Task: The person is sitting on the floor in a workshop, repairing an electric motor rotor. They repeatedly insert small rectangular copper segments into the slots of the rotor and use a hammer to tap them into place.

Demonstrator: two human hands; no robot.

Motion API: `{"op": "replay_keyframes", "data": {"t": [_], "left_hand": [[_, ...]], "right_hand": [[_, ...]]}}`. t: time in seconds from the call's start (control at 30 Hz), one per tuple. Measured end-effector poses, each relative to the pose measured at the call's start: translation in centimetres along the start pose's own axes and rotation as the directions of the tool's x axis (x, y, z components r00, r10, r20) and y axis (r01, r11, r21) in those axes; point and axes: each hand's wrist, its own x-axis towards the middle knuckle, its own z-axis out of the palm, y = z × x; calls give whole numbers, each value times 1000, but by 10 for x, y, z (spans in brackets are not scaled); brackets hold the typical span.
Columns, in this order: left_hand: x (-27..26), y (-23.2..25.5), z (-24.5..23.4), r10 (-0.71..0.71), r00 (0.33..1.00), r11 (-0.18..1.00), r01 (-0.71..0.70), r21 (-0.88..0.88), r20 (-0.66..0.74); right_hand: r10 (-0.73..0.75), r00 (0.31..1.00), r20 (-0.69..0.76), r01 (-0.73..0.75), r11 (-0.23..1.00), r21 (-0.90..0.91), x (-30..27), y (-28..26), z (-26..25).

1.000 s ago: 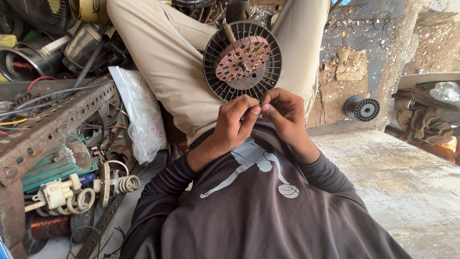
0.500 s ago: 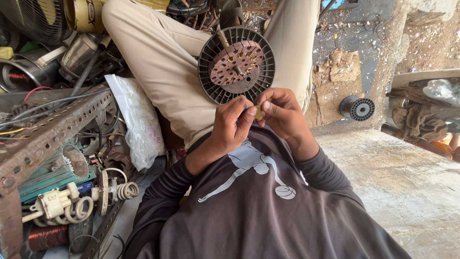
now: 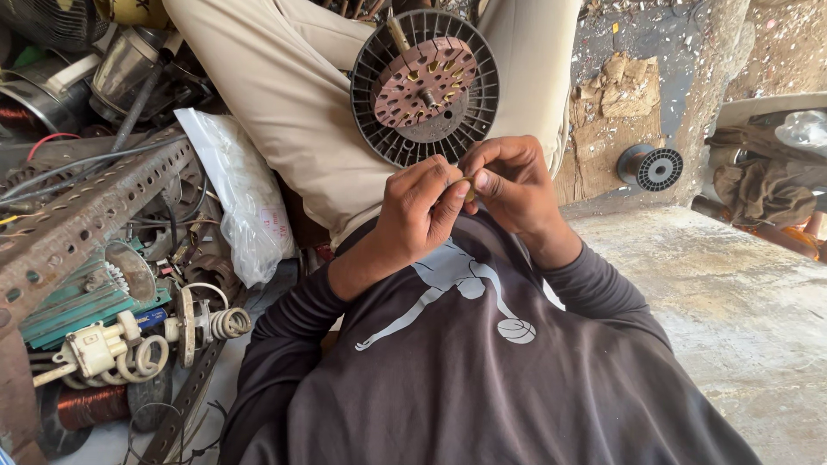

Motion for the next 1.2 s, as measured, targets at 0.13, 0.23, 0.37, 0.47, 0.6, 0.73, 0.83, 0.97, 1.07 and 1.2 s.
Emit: {"op": "replay_keyframes", "data": {"t": [0.13, 0.23, 0.37, 0.47, 0.6, 0.73, 0.83, 0.97, 1.07, 1.2], "left_hand": [[-2, 5, -3, 60, 998, 996, -61, 61, 12], [-3, 9, -5, 83, 996, 992, -86, 89, 33], [-2, 13, -8, 116, 992, 989, -120, 82, 57], [-1, 16, -10, 133, 989, 986, -139, 90, 65], [-1, 21, -14, 119, 989, 986, -128, 111, 86], [-1, 24, -15, 113, 990, 984, -123, 126, 85], [0, 25, -16, 102, 990, 984, -114, 138, 96], [3, 27, -16, 95, 990, 983, -110, 149, 103], [5, 25, -18, 85, 989, 985, -101, 139, 121], [6, 22, -15, 5, 995, 998, -10, 58, 97]], "right_hand": [[-62, 998, -10, 61, 997, -46, -7, -3, 12], [-60, 998, -17, 59, 997, -50, -8, -6, 17], [-65, 997, 30, 66, 997, -41, -8, -9, 21], [-74, 997, 39, 76, 995, -63, -10, -13, 24], [-86, 996, 31, 88, 992, -84, -10, -13, 28], [-106, 993, 42, 111, 986, -125, -9, -12, 29], [-104, 994, 33, 107, 988, -108, -11, -11, 28], [-98, 995, 31, 100, 991, -85, -12, -9, 26], [-77, 997, 28, 76, 997, 24, -9, -5, 22], [-67, 998, 14, 66, 995, 75, -6, -3, 18]]}}
